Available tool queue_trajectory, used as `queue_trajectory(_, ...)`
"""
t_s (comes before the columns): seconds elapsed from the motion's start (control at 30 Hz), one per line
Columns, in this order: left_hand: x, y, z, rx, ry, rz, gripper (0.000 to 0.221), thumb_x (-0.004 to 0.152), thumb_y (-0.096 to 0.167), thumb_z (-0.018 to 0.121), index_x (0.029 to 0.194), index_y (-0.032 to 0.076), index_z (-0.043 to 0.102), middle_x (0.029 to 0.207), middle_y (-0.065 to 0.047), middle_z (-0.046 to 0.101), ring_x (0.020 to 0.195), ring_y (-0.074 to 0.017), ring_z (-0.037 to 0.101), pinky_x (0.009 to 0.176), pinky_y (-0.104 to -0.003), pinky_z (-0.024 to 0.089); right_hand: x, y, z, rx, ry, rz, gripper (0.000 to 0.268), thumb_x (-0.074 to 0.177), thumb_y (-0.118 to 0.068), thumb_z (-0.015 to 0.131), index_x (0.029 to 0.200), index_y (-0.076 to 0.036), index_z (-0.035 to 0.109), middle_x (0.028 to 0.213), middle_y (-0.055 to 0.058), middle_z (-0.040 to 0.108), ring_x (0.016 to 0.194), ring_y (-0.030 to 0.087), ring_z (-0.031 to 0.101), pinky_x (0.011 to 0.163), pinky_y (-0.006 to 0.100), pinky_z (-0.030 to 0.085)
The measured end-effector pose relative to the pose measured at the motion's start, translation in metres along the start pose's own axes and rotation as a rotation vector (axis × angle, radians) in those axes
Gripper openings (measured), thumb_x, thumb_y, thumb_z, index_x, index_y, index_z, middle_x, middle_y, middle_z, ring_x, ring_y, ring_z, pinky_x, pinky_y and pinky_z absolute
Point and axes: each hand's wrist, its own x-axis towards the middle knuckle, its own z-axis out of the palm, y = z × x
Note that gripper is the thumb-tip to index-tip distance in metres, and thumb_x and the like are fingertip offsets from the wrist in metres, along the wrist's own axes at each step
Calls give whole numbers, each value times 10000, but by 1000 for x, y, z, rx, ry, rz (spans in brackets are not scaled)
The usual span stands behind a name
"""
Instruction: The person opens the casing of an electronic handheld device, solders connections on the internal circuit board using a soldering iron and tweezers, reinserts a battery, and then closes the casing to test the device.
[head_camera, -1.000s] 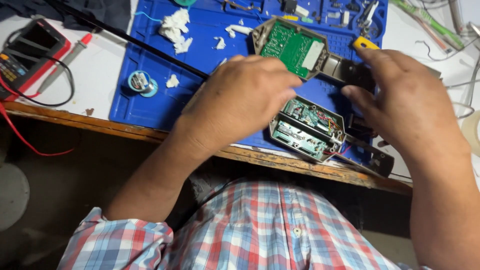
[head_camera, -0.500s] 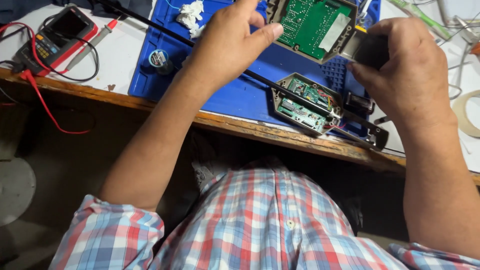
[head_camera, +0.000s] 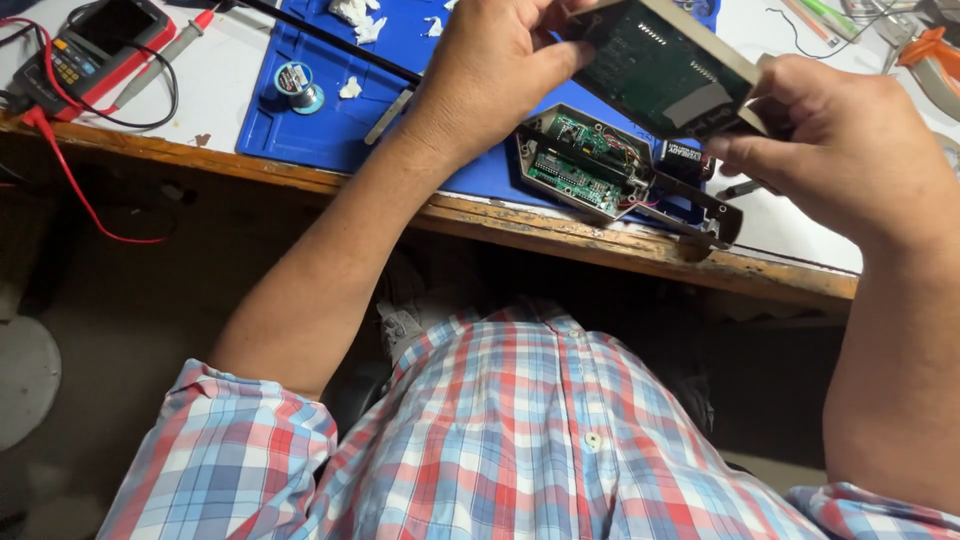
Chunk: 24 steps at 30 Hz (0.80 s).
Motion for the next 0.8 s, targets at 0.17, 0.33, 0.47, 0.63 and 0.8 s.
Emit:
queue_trajectory(0.17,-7,0,1,-28,-5,111,183,1087,76,909,1201,121,774,1152,-1,840,1086,-165,841,955,-330,710,-5,20,15,468,-194,-96,427,1095,-142,814,1477,-13,671,1109,78,657,957,161,574,804,311,461)
queue_trajectory(0.33,-17,15,-23,-63,-187,47,413,927,-198,801,1179,128,767,1138,-6,812,1081,-177,824,935,-301,715,-35,-3,30,46,26,-133,583,1091,-263,939,1630,-99,791,1215,43,815,1020,162,671,911,342,504)
queue_trajectory(0.47,-22,15,-45,85,-550,-29,810,875,104,935,1632,141,649,1596,-96,732,1239,-227,755,1009,-351,571,-45,5,50,-86,164,-319,790,1005,-312,1026,1672,25,767,1414,198,824,1258,354,754,1071,458,556)
queue_trajectory(0.63,-29,-2,-50,150,-645,-17,866,913,225,974,1696,133,615,1631,-84,725,1381,-270,697,1022,-378,560,-45,10,72,-208,202,-378,880,955,-342,1076,1683,53,780,1455,238,828,1321,423,750,1137,496,569)
queue_trajectory(0.8,-32,-7,-49,210,-670,-63,867,957,236,974,1726,160,582,1755,-89,654,1604,-277,595,1387,-647,188,-45,19,84,-287,262,-443,906,989,-490,1041,1667,58,795,1471,262,846,1343,476,759,1174,551,588)
